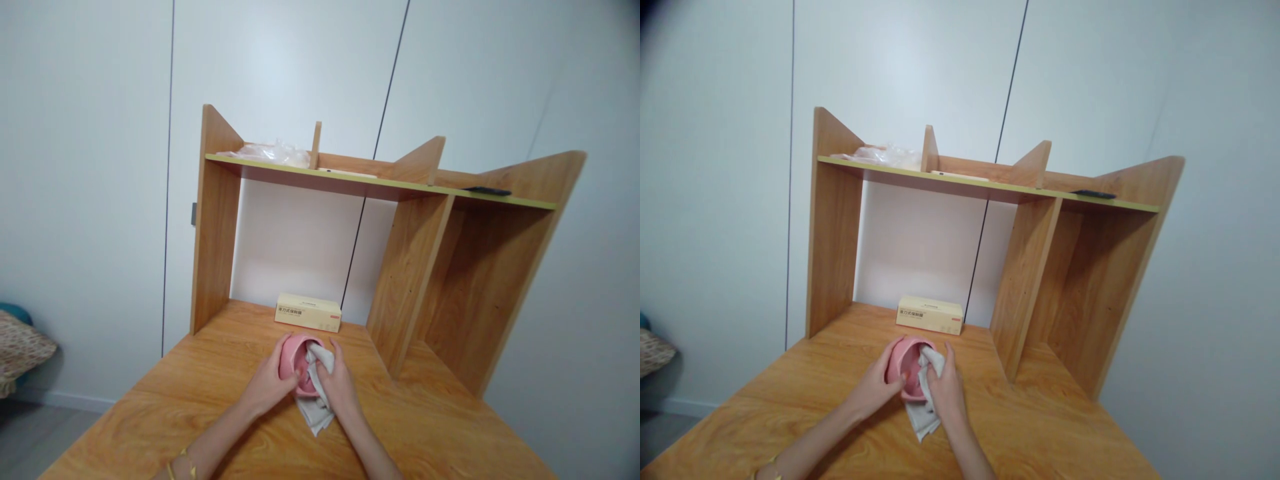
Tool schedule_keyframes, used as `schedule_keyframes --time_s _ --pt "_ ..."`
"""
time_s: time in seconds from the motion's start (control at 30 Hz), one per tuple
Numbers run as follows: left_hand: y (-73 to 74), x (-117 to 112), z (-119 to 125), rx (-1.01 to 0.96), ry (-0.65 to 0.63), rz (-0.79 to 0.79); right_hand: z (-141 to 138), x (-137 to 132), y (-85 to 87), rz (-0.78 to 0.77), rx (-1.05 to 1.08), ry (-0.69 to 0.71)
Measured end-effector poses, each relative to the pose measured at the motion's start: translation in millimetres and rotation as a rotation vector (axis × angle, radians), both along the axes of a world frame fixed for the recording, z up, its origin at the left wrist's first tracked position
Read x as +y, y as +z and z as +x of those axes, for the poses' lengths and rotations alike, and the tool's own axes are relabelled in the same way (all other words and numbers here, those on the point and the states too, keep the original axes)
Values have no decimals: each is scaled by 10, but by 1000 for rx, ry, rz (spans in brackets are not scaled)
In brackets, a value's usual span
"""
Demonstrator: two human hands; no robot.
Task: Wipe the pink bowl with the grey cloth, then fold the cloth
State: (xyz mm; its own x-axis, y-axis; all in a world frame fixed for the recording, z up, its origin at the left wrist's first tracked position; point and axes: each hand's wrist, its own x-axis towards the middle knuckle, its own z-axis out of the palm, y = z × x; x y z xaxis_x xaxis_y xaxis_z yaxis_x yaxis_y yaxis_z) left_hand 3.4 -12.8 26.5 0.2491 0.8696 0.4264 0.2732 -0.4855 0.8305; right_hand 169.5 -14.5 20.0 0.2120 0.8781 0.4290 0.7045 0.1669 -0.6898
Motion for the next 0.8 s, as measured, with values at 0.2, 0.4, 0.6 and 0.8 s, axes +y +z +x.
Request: schedule_keyframes --time_s 0.2,0.4,0.6,0.8 --pt "105 -39 -70 182 31 20 31 -68 155 -29 -420 -66" --pt "147 -109 -40 210 -47 52 69 -1 66 -64 -206 7" --pt "64 -44 -17 96 -6 23 74 77 -63 -36 -6 8" --pt "-75 11 37 -6 -31 6 -31 45 -127 -10 83 -21"
